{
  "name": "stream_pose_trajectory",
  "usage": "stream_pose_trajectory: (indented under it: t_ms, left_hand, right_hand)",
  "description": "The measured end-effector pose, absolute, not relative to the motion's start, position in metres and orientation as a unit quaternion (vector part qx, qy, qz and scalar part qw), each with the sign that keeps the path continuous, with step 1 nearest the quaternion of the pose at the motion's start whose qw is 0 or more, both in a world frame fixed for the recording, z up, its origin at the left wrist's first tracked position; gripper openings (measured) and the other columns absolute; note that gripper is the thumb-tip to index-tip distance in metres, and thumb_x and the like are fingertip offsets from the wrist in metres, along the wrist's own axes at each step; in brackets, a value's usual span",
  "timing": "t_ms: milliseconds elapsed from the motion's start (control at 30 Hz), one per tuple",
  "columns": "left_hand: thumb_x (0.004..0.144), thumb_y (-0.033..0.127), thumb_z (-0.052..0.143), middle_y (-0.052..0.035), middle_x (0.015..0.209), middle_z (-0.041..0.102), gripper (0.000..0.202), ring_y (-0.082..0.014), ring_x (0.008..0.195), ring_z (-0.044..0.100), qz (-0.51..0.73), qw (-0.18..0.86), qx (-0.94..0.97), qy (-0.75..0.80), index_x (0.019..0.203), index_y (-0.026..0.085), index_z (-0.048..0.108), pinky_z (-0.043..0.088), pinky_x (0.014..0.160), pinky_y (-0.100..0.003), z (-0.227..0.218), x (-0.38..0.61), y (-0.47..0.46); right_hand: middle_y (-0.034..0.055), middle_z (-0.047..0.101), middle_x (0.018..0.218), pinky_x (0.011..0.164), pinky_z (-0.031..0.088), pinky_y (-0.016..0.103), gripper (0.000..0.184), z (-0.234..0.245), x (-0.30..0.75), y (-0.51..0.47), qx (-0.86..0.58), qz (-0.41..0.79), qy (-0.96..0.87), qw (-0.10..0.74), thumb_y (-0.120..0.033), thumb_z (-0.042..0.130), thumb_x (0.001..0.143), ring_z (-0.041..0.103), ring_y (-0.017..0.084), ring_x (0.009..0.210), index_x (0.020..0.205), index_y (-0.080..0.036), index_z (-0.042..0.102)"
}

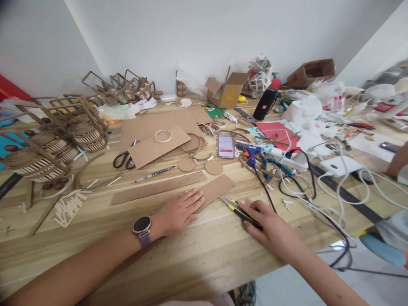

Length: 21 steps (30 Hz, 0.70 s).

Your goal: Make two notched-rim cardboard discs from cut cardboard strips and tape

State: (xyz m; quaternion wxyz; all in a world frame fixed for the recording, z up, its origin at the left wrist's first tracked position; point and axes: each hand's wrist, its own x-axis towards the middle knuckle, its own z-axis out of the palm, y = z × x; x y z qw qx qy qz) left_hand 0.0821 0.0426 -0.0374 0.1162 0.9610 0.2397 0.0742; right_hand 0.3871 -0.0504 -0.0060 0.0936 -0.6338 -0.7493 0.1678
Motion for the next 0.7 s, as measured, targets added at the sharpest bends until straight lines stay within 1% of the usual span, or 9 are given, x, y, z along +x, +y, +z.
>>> stream_pose_trajectory:
  t_ms: [133, 267, 467, 567, 700]
  left_hand:
    - [0.105, 0.042, 0.026, -0.0094, 0.16, 0.031, 0.054, -0.0254, 0.149, 0.023, 0.068, 0.102, 0.964, 0.236, 0.15, 0.013, 0.035, 0.019, 0.122, -0.04, -0.039, 0.082, 0.043]
    - [0.105, 0.04, 0.027, -0.0086, 0.159, 0.032, 0.053, -0.0255, 0.148, 0.025, 0.073, 0.088, 0.965, 0.237, 0.15, 0.013, 0.036, 0.019, 0.121, -0.039, -0.039, 0.082, 0.042]
    - [0.105, 0.04, 0.028, -0.0084, 0.158, 0.035, 0.052, -0.0246, 0.148, 0.025, 0.074, 0.088, 0.964, 0.24, 0.148, 0.013, 0.039, 0.021, 0.121, -0.038, -0.036, 0.103, 0.047]
    - [0.105, 0.041, 0.029, -0.01, 0.158, 0.035, 0.055, -0.0258, 0.148, 0.026, 0.074, 0.093, 0.961, 0.249, 0.149, 0.011, 0.038, 0.023, 0.12, -0.039, -0.035, 0.117, 0.053]
    - [0.104, 0.043, 0.029, -0.0104, 0.158, 0.034, 0.056, -0.0257, 0.148, 0.027, 0.082, 0.094, 0.959, 0.254, 0.149, 0.011, 0.038, 0.024, 0.119, -0.039, -0.036, 0.124, 0.056]
  right_hand:
    - [0.0095, 0.061, 0.103, 0.083, 0.055, 0.035, 0.049, -0.006, 0.375, -0.051, -0.63, 0.151, -0.754, 0.104, -0.041, 0.044, 0.093, 0.066, 0.023, 0.091, 0.137, -0.027, 0.059]
    - [0.0094, 0.062, 0.101, 0.081, 0.055, 0.035, 0.047, -0.009, 0.364, -0.057, -0.608, 0.162, -0.768, 0.119, -0.04, 0.045, 0.093, 0.066, 0.022, 0.089, 0.135, -0.027, 0.061]
    - [0.0091, 0.061, 0.101, 0.083, 0.055, 0.036, 0.048, -0.015, 0.369, -0.055, -0.639, 0.145, -0.743, 0.134, -0.044, 0.044, 0.093, 0.066, 0.023, 0.09, 0.134, -0.026, 0.062]
    - [0.0094, 0.06, 0.101, 0.085, 0.054, 0.037, 0.048, -0.014, 0.376, -0.049, -0.652, 0.132, -0.734, 0.133, -0.044, 0.044, 0.093, 0.065, 0.024, 0.093, 0.133, -0.024, 0.062]
    - [0.0092, 0.06, 0.103, 0.084, 0.054, 0.035, 0.048, -0.011, 0.381, -0.051, -0.645, 0.137, -0.742, 0.124, -0.044, 0.044, 0.093, 0.066, 0.023, 0.092, 0.134, -0.026, 0.061]
